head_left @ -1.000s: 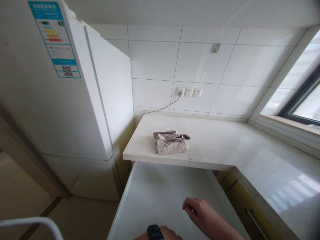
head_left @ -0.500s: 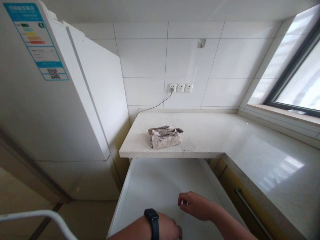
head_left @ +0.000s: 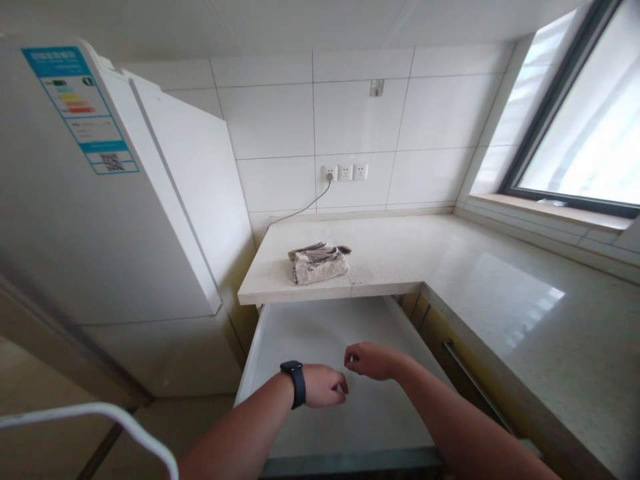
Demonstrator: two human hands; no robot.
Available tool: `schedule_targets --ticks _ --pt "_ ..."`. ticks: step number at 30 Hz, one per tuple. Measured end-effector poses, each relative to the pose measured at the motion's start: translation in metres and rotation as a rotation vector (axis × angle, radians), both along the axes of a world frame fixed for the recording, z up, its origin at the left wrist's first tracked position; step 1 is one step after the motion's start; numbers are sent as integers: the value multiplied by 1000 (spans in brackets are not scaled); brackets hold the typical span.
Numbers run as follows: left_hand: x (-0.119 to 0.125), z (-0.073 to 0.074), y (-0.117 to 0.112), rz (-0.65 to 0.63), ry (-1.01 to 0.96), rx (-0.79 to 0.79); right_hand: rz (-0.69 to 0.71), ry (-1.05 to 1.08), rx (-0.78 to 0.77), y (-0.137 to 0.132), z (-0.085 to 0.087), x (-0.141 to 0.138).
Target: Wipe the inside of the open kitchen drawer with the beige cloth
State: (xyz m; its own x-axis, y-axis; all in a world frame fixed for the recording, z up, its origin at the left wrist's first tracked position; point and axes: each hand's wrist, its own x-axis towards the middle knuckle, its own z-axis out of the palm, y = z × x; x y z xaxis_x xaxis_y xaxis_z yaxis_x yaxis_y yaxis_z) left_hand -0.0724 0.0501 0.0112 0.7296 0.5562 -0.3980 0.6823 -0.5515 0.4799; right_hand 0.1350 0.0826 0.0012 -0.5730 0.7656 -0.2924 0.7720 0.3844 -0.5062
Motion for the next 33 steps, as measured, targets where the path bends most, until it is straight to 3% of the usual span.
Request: schedule_targets --ticks 4,11,20,33 --pt "8 2 1 25 -10 43 -16 -9 50 7 -2 5" --pt "27 -22 -3 -105 25 -93 61 -29 31 2 -9 3" --pt "15 -33 1 -89 -6 -22 124 -89 -37 -6 -6 -7" --pt "13 -25 1 -75 47 -46 93 -77 -29 3 -11 2"
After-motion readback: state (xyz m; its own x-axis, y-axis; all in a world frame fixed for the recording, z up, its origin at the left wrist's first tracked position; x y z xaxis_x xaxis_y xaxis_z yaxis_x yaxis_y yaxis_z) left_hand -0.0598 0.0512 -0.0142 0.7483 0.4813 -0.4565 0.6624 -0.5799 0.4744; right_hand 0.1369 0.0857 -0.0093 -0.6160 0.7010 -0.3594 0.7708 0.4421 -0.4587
